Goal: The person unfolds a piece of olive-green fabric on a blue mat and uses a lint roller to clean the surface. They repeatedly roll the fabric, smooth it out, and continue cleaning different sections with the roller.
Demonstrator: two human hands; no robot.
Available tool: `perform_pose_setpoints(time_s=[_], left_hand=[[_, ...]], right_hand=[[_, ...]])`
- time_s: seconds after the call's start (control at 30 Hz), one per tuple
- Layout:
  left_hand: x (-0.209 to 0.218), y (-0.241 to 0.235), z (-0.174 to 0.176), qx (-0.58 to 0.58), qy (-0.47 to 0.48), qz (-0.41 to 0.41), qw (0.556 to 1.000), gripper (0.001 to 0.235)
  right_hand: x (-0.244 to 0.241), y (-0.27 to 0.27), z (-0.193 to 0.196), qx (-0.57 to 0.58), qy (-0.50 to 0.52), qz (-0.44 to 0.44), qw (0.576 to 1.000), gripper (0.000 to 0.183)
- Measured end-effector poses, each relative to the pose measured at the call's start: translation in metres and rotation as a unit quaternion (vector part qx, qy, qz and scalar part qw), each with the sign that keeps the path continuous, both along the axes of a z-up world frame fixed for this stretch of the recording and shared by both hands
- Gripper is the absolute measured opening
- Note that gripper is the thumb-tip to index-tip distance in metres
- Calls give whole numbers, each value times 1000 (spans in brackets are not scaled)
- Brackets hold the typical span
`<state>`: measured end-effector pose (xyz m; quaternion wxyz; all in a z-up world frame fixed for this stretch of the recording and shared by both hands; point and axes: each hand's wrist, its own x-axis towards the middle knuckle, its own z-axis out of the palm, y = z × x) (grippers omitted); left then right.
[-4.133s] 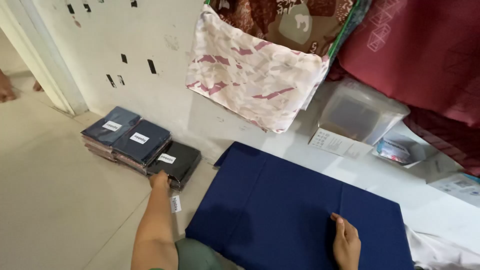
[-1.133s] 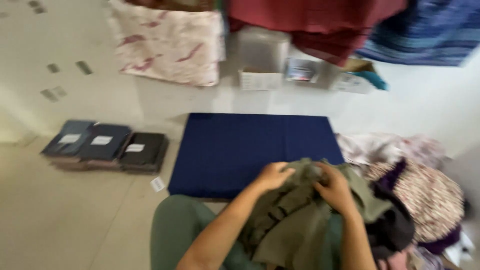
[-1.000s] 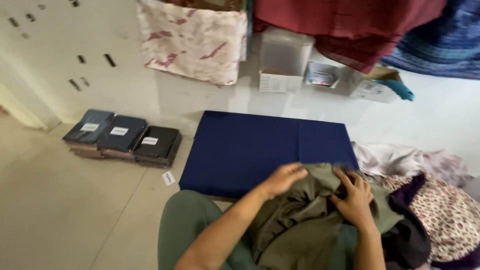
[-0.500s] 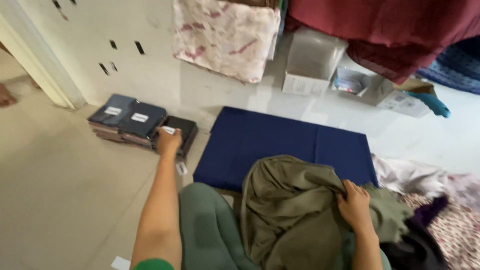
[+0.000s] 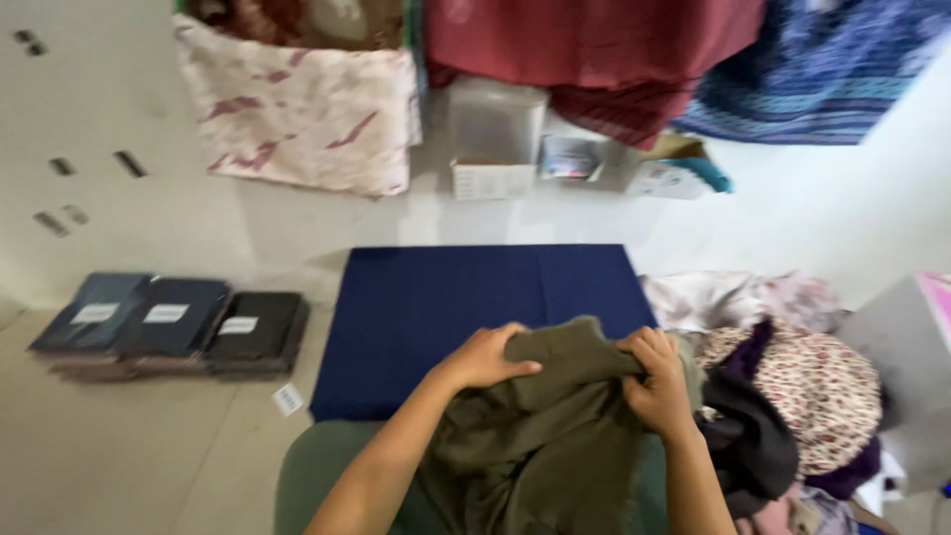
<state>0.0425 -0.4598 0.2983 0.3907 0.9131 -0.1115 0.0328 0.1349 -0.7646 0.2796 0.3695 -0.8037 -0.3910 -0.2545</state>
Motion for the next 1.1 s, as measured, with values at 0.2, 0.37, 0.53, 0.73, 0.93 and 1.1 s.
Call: perform_pose_setpoints(time_s=[0.2, 0.37, 0.53, 0.73, 0.93, 1.1], left_hand=[[23, 59, -37, -365, -102, 148, 913, 25], [-11, 141, -133, -409, -56, 401, 818, 30], [-50, 149, -130, -198, 104, 399, 889, 32], [-19, 161, -157, -77, 144, 375, 912, 54], [-61, 148, -105, -386, 153, 252, 874, 22], [-73, 143, -80, -300, 298, 35, 906, 20]], right_hand=[[28, 32, 62, -18, -119, -71, 990, 60], [29, 84, 24, -205, -10, -294, 934, 115], [28, 81, -79, -259, 146, -181, 938, 83], [29, 37, -62, -219, 192, -147, 945, 32], [-43, -66, 63, -194, 362, 328, 850, 22], [-30, -12, 49, -164, 403, 249, 865, 38]])
